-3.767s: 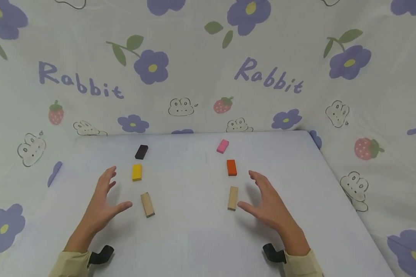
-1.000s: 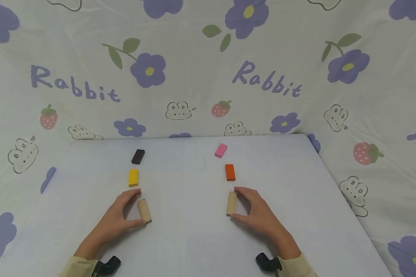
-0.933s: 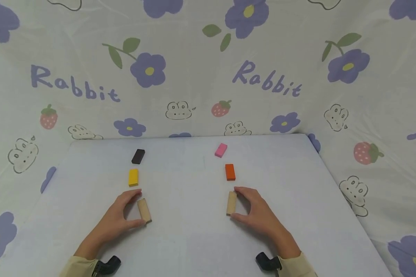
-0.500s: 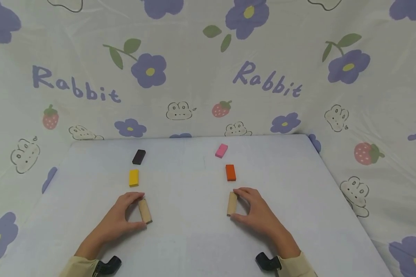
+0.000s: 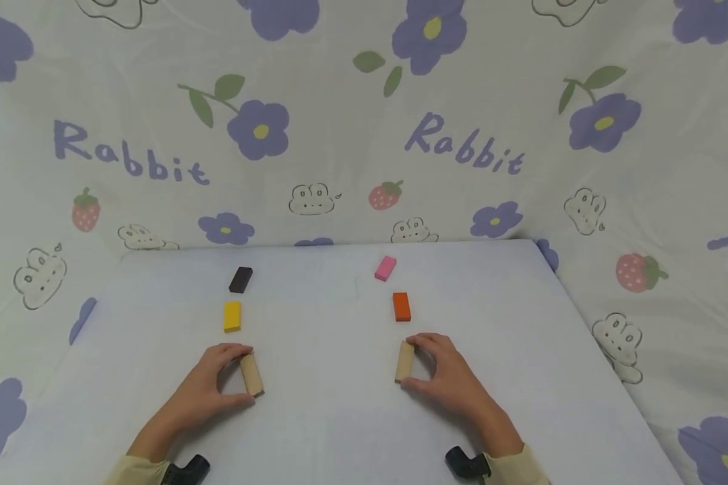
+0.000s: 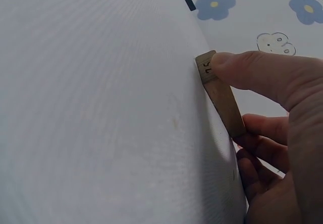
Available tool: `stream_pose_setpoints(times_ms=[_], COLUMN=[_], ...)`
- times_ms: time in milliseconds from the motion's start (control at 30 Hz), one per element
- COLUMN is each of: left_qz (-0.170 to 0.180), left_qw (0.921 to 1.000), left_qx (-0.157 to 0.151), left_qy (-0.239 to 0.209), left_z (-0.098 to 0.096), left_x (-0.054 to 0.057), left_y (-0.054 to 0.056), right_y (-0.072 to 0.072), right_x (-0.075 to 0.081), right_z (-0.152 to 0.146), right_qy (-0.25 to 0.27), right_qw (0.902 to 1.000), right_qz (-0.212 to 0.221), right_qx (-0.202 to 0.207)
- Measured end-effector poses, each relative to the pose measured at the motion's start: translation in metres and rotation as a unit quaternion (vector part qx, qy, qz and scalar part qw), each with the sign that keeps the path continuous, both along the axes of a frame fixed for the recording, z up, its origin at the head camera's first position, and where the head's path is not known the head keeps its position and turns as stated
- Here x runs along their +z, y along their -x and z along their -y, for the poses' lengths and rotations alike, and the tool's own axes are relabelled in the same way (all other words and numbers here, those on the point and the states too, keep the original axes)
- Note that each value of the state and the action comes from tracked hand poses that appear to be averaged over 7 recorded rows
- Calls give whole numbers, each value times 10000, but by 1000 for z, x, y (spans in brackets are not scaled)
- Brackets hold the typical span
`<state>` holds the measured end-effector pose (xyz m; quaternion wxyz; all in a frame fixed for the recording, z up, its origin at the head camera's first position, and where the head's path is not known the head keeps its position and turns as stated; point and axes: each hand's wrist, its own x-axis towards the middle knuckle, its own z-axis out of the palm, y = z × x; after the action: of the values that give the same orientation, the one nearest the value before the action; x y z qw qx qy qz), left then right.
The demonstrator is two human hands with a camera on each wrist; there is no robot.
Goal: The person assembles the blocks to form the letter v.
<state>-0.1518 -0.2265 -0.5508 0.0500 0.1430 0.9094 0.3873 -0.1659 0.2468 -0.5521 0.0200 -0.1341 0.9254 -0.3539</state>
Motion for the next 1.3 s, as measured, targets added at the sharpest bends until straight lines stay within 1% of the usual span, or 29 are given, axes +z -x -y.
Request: stream_pose_setpoints(times_ms=[100,333,533,833,1000,1300], left_qz=[34,10,-40,-84,-121,-177], left_qw=[10000,10000,9999,9998,9997,9995], left_qx=[-2,46,80,3,-48,-93], left_qy=[-18,-7,-55,-152,-199,-237], left_z=[0,0,0,-1,-3,-4], left_x=[-2,-2,-3,0,3,3], left_y=[-1,-2,-2,-2,-3,-2], right_y=[-1,-3,-4,-5,-5,-6], right_x=[-1,2,1,2,2,7], right_z=[1,2,3,4,6,10], right_qy=[-33,35,63,32,43,43], right_qw=[10000,9999,10000,9998,9998,9997], right_qz=[50,-90,-17,-175,-179,-237], right_qx=[-7,44,26,11,-15,24])
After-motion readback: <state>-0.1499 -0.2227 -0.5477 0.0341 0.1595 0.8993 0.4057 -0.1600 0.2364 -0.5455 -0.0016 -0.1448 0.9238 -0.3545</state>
